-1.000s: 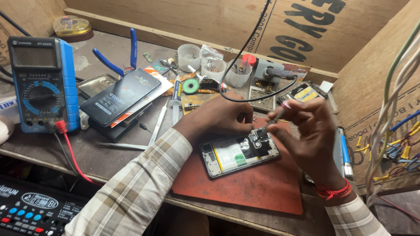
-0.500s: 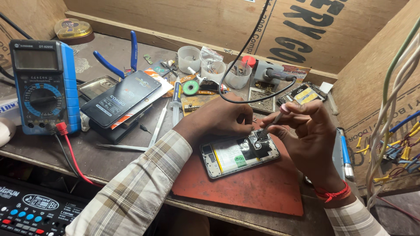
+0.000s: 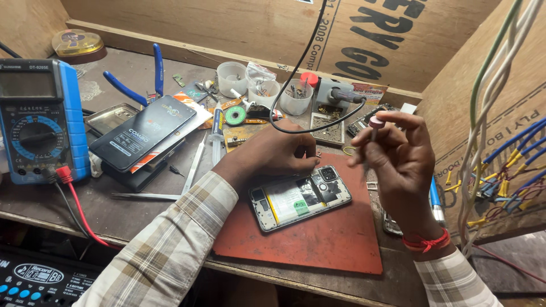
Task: The person uses a screwdriver to remove screws from a disassembled smartphone placed on a red mat. They repeatedly unscrew and set aside screws while holding the phone steady with the other hand. The work continues across multiple screw locations on the device.
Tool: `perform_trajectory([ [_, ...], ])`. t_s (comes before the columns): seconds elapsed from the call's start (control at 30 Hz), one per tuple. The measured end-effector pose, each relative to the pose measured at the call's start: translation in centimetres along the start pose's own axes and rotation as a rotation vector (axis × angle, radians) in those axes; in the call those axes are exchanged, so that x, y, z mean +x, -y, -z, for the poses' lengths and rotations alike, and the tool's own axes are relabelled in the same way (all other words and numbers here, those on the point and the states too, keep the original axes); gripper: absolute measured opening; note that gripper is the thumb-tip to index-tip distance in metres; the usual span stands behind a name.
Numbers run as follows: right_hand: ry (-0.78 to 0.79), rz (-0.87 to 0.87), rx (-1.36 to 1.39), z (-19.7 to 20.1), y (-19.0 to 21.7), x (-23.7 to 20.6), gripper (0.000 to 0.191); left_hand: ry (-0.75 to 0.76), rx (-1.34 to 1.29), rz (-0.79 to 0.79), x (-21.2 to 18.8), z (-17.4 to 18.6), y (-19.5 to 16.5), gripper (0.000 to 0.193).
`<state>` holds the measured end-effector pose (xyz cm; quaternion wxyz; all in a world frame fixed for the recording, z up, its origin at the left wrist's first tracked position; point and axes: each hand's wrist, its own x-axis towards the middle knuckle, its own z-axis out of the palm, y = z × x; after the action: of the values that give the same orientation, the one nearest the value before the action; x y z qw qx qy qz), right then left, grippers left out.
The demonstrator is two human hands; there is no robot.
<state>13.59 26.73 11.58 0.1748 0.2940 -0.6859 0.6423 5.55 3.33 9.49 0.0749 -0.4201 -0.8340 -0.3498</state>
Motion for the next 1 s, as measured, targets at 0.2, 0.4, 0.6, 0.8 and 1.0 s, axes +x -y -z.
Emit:
perform_trajectory([
  [0.2, -0.112, -0.156, -0.295, 0.5, -0.1, 0.7, 0.037, -0.087, 0.026, -0.001, -0.5, 0.1, 0.0, 0.024],
  [0.4, -0.107, -0.253, -0.625, 2.8, -0.3, 0.5, 0.024, -0.131, 0.015, -0.057, -1.0, 0.2, 0.1, 0.024],
  [0.6, -0.151, -0.435, -1.191, 5.1, -0.1, -1.0, 0.017, -0.103, 0.004, -0.033, -1.0, 0.4, -0.1, 0.025],
  [0.8, -0.082, -0.572, -1.291, 5.4, -0.1, -1.1, 0.018, -0.125, 0.006, -0.058, -1.1, 0.6, -0.3, 0.025],
  [1.0, -0.012, -0.725, -1.291, 5.8, -0.7, -1.1, 0.016, -0.113, 0.018, -0.009, -1.1, 0.7, -0.5, 0.024],
])
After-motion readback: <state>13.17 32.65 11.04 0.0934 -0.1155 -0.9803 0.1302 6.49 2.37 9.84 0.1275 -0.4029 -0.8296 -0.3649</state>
